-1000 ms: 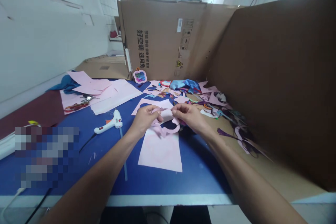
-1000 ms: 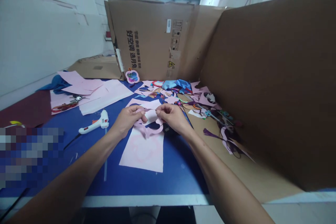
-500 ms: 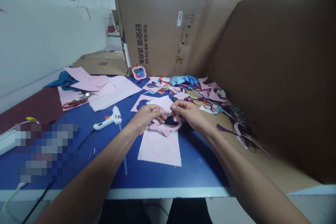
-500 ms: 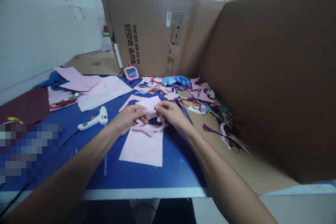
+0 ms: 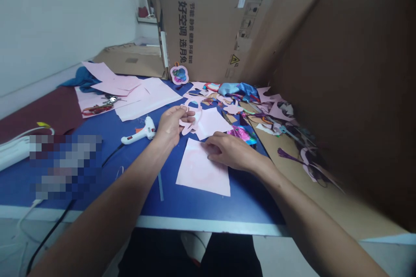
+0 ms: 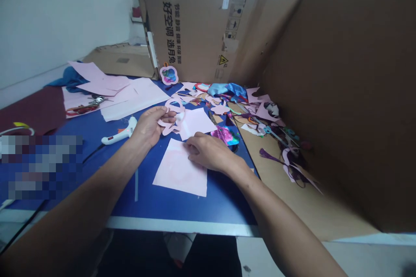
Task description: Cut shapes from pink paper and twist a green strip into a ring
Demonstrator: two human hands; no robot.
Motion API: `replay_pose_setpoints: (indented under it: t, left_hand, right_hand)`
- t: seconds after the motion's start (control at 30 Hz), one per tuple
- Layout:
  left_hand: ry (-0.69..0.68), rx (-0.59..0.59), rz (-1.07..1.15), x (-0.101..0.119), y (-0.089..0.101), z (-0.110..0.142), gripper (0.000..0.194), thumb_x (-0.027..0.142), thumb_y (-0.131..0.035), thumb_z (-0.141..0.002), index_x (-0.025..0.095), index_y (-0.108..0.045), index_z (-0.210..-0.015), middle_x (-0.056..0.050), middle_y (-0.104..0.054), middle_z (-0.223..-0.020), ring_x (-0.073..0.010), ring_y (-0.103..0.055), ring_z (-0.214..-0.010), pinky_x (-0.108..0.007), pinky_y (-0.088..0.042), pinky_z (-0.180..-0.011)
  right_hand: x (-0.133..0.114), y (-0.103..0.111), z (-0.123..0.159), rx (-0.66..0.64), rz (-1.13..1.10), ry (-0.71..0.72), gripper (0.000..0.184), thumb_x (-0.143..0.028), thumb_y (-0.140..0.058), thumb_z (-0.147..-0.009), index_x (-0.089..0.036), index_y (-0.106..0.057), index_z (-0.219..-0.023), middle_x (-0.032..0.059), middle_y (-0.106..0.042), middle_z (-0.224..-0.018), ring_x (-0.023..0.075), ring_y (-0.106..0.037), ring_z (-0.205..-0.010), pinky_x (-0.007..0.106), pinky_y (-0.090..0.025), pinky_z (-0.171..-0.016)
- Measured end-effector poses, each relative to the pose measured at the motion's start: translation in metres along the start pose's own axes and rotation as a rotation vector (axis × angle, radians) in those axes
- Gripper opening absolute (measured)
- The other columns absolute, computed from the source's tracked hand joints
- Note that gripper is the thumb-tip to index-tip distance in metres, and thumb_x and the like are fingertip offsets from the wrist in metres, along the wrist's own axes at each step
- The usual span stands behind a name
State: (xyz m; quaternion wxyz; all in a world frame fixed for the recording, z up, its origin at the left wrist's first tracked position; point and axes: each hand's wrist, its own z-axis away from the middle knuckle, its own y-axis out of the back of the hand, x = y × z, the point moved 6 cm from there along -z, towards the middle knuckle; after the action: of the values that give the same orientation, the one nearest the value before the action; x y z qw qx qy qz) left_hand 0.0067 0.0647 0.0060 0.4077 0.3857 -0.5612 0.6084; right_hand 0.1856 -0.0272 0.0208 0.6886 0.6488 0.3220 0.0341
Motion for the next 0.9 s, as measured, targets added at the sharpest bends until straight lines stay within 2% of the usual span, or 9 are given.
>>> replay_pose_setpoints:
  t: [0.17, 0.3, 0.5, 0.73, 0.9]
  left_hand:
    - [-0.001, 0.000, 0.023, 0.000, 0.000, -0.001, 0.013, 0.026, -0.075, -0.083, 0.017, -0.067, -0.087, -0.009, -0.078, -0.086, -0.0176, -0.072, -0.064, -0.026, -0.053, -0.055]
    - [-0.010, 0.004, 0.028, 0.002, 0.001, -0.001, 0.011, 0.025, -0.074, -0.084, 0.017, -0.067, -0.087, -0.010, -0.078, -0.086, -0.0175, -0.071, -0.064, -0.026, -0.052, -0.054]
    - [-0.016, 0.006, 0.040, 0.003, 0.003, -0.003, 0.011, 0.026, -0.073, -0.083, 0.017, -0.068, -0.086, -0.009, -0.078, -0.086, -0.0183, -0.072, -0.065, -0.027, -0.052, -0.055]
    - [-0.023, -0.022, 0.103, 0.005, 0.004, -0.006, 0.013, 0.025, -0.075, -0.080, 0.016, -0.068, -0.087, -0.010, -0.078, -0.085, -0.0202, -0.073, -0.066, -0.031, -0.056, -0.061]
    - [0.018, -0.007, 0.161, 0.007, 0.003, -0.004, 0.007, 0.019, -0.071, -0.081, 0.015, -0.068, -0.086, -0.010, -0.078, -0.082, -0.0202, -0.072, -0.062, -0.030, -0.056, -0.057]
  right_hand:
    - [0.003, -0.008, -0.003, -0.023, -0.053, -0.042, 0.030, -0.010, -0.064, -0.082, -0.024, -0.074, -0.107, 0.0028, -0.074, -0.097, 0.0166, -0.063, -0.080, 0.025, -0.038, -0.067]
    - [0.006, -0.010, -0.004, -0.062, -0.133, -0.087, 0.033, -0.011, -0.064, -0.082, -0.025, -0.074, -0.111, 0.0000, -0.075, -0.092, 0.0156, -0.064, -0.077, 0.024, -0.036, -0.065]
    - [0.007, -0.002, -0.003, 0.011, -0.014, -0.133, 0.025, -0.021, -0.071, -0.082, -0.024, -0.073, -0.107, 0.0021, -0.073, -0.093, 0.0172, -0.062, -0.077, 0.026, -0.036, -0.065]
    - [0.010, -0.004, -0.005, 0.054, 0.008, -0.135, 0.035, -0.024, -0.075, -0.081, -0.024, -0.072, -0.116, 0.0070, -0.069, -0.107, 0.0205, -0.062, -0.088, 0.028, -0.039, -0.070]
    - [0.012, -0.007, -0.007, 0.086, -0.025, -0.118, 0.024, -0.013, -0.067, -0.081, -0.023, -0.072, -0.102, 0.0035, -0.069, -0.094, 0.0169, -0.060, -0.079, 0.027, -0.037, -0.068]
